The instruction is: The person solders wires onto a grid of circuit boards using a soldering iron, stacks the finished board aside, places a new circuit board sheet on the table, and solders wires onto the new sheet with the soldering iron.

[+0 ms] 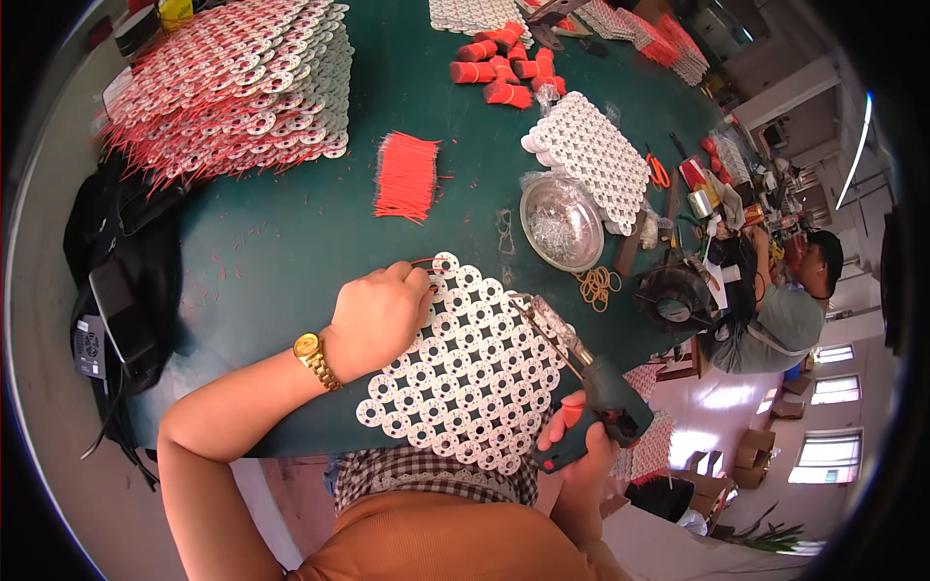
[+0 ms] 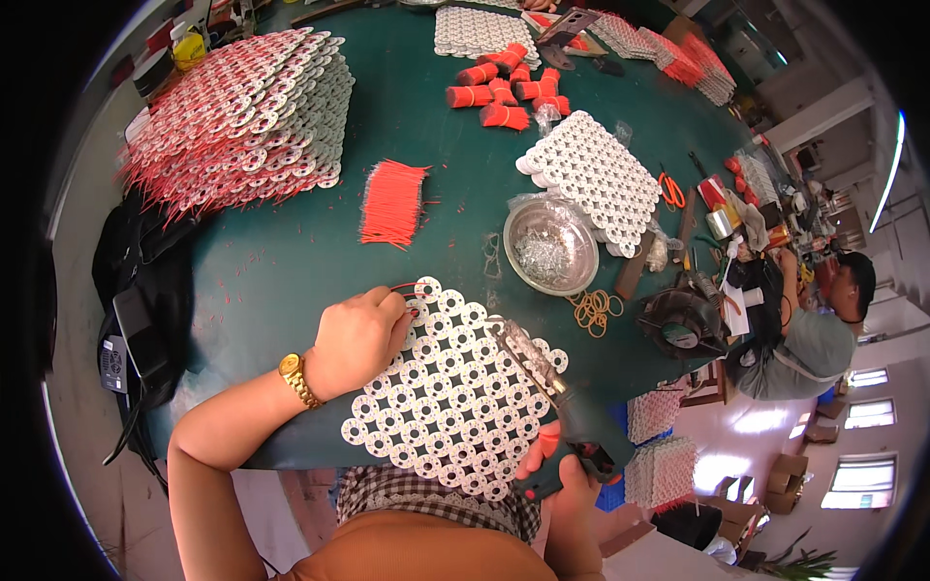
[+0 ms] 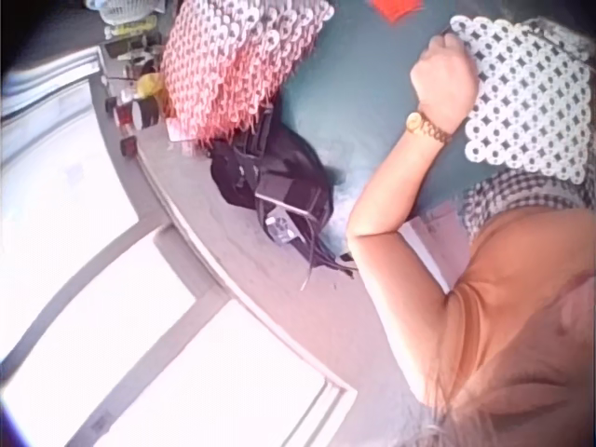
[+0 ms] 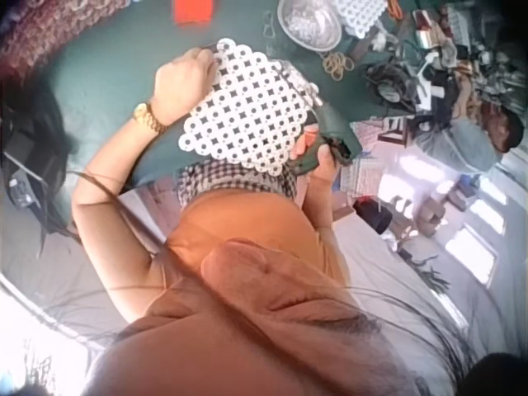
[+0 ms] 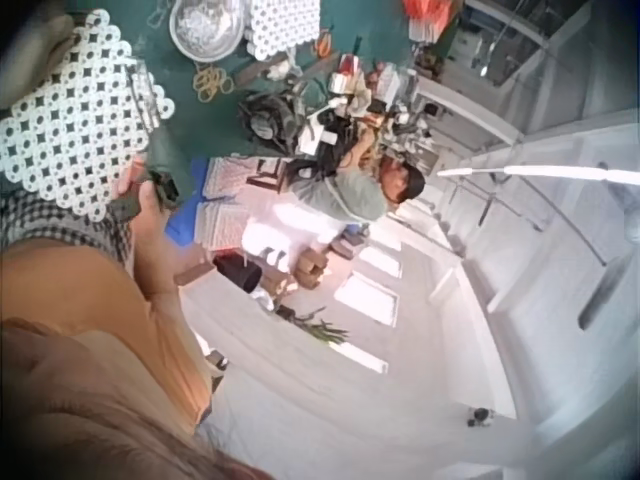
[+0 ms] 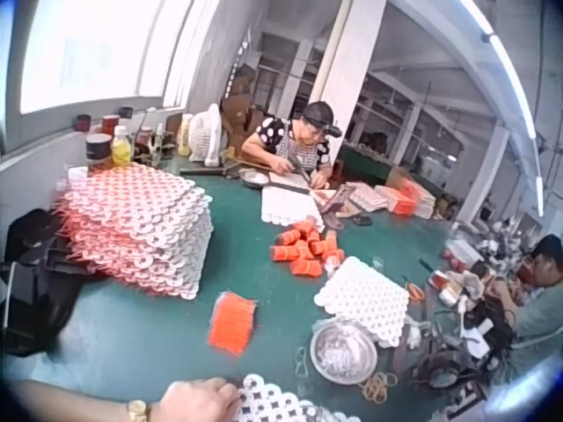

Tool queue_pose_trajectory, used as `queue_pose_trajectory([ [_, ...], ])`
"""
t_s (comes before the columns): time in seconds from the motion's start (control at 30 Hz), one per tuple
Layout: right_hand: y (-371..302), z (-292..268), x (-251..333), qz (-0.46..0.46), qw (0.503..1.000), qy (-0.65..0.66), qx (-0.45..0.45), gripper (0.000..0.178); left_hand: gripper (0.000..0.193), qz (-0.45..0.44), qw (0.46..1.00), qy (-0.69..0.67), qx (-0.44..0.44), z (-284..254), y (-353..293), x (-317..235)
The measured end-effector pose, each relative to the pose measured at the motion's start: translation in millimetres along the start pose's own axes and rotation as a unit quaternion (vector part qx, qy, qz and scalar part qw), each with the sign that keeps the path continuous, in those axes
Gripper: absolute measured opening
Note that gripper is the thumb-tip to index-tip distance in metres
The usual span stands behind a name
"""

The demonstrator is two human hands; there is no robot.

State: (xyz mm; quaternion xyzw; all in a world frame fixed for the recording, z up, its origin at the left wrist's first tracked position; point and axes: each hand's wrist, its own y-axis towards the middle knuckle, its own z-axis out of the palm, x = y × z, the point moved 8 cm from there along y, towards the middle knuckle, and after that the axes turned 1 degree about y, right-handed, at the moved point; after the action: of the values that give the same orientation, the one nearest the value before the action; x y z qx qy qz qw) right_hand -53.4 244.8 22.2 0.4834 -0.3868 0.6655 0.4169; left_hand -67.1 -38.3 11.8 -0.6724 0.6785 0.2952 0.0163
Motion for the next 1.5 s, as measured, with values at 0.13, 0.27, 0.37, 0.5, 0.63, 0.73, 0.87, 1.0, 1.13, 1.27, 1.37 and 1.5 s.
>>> queue_pose_trajectory([
  [0.13, -32.5, 6.5, -34.2, 0.095, 0.978, 0.186, 0.003, 0.059, 0.016, 0.005, 1.000, -0.017, -0.012, -2.5, 0.2, -2.6],
  [0.27, -41.4, 28.7, -62.3, 0.134, 0.963, 0.232, 0.023, 0.056, 0.018, 0.003, 1.000, -0.027, -0.013, -8.7, -2.2, 0.2],
  [0.37, -34.3, 26.9, -67.9, 0.062, 0.975, 0.209, -0.033, 0.052, 0.013, -0.008, 0.998, -0.057, -0.012, -11.0, -2.7, 3.1],
  [0.5, -22.9, 18.8, -64.8, -0.019, 0.979, 0.189, -0.076, 0.050, 0.010, -0.048, 0.995, -0.076, -0.049, -30.0, 3.1, 13.2],
  [0.63, -1.7, 13.3, -53.0, -0.087, 0.984, 0.145, -0.051, 0.049, 0.010, -0.057, 0.992, -0.081, -0.079, -42.7, 11.6, 19.2],
  [0.73, 19.1, 11.3, -40.0, -0.152, 0.981, 0.114, -0.046, 0.049, 0.008, -0.037, 0.989, -0.090, -0.107, -54.9, 17.2, 20.1],
  [0.87, 23.5, 8.9, -22.1, -0.161, 0.976, 0.134, -0.056, 0.048, 0.008, -0.019, 0.987, -0.137, -0.085, -69.2, 25.7, 18.1],
  [1.0, 6.1, 16.1, -12.5, -0.112, 0.991, 0.073, 0.005, 0.045, 0.010, -0.094, 0.974, -0.205, -0.026, -64.5, 15.7, 31.5],
  [1.13, -14.5, 31.0, -35.8, -0.013, 0.987, 0.088, 0.136, 0.046, 0.011, -0.171, 0.963, -0.200, 0.058, -42.3, -2.4, 41.8],
  [1.27, -16.8, 53.3, -54.8, -0.003, 0.975, 0.049, 0.215, 0.047, 0.013, -0.175, 0.967, -0.178, 0.040, -39.6, -13.3, 38.5],
  [1.37, -12.5, 68.8, -59.7, 0.028, 0.974, -0.035, 0.222, 0.045, 0.010, -0.166, 0.975, -0.147, 0.000, -31.1, -22.3, 37.2],
  [1.5, -7.6, 69.1, -66.0, -0.025, 0.955, -0.175, 0.238, 0.046, 0.008, -0.128, 0.986, -0.101, -0.043, -30.7, -25.2, 27.0],
])
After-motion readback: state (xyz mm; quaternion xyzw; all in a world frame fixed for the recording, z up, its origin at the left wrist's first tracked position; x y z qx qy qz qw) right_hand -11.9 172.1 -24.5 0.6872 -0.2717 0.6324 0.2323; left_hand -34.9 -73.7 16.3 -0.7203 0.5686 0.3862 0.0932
